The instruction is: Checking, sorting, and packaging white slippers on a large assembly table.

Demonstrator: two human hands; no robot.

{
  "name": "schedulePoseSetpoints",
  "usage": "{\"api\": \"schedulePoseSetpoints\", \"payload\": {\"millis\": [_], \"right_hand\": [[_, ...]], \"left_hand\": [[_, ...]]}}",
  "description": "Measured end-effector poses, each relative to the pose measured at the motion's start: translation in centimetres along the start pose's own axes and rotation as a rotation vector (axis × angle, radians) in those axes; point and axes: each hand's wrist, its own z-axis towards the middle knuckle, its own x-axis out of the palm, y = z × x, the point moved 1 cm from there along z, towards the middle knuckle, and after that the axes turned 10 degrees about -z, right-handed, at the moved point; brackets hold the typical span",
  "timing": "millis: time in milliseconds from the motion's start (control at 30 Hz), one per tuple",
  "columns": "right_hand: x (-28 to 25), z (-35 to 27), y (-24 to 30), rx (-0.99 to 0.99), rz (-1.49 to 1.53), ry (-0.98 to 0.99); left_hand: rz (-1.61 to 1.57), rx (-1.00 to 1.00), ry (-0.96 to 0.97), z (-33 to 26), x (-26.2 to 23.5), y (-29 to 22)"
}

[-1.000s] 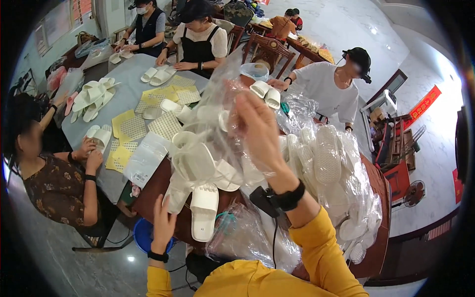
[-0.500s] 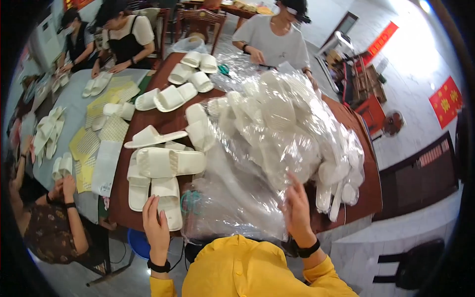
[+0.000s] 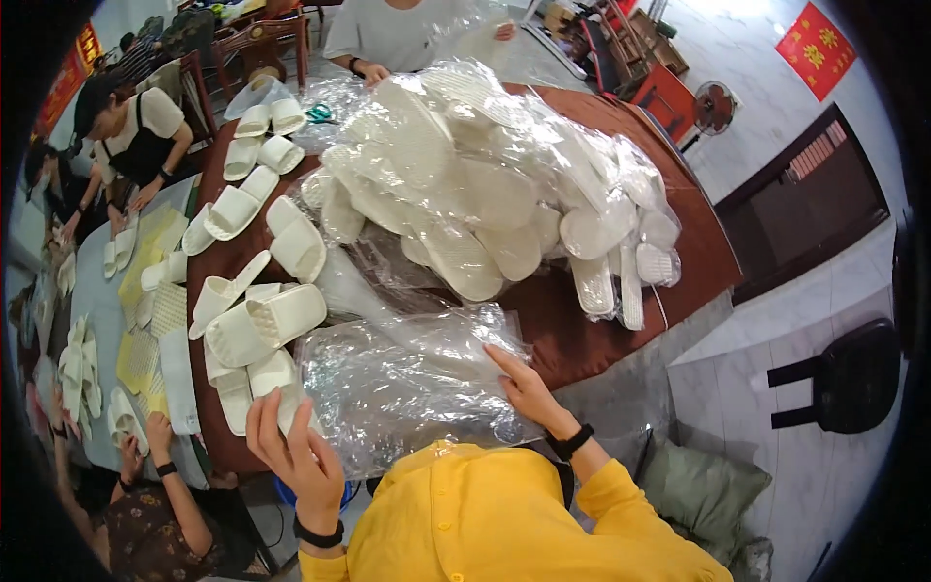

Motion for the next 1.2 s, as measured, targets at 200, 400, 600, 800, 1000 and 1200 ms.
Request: {"api": "schedulePoseSetpoints", "payload": {"millis": [200, 400, 600, 800, 1000, 1200], "right_hand": [[0.2, -0.2, 0.1, -0.165, -0.262, 0.152], [0.2, -2.2, -2.5, -0.038, -0.291, 0.083], [-1.3, -1.1, -4.5, -0.015, -0.217, 0.178], [-2.6, 1.2, -4.2, -0.001, -0.301, 0.085], [-1.2, -1.4, 0.2, -0.332, -0.727, -0.164], [3.6, -4.7, -6.5, -0.299, -0.981, 0.218]], "left_hand": [[-0.175, 0.068, 0.854, -1.2, 4.5, -2.3], [-0.092, 0.122, 1.039, -9.0, 11.1, 0.9], [-0.073, 0.120, 0.962, -12.9, 14.4, 4.2], [0.176, 0.350, 0.833, -13.6, 15.3, 4.3], [0.081, 0.272, 0.919, -12.2, 14.2, 3.3], [0.107, 0.368, 0.938, -13.3, 14.6, 4.5]]}}
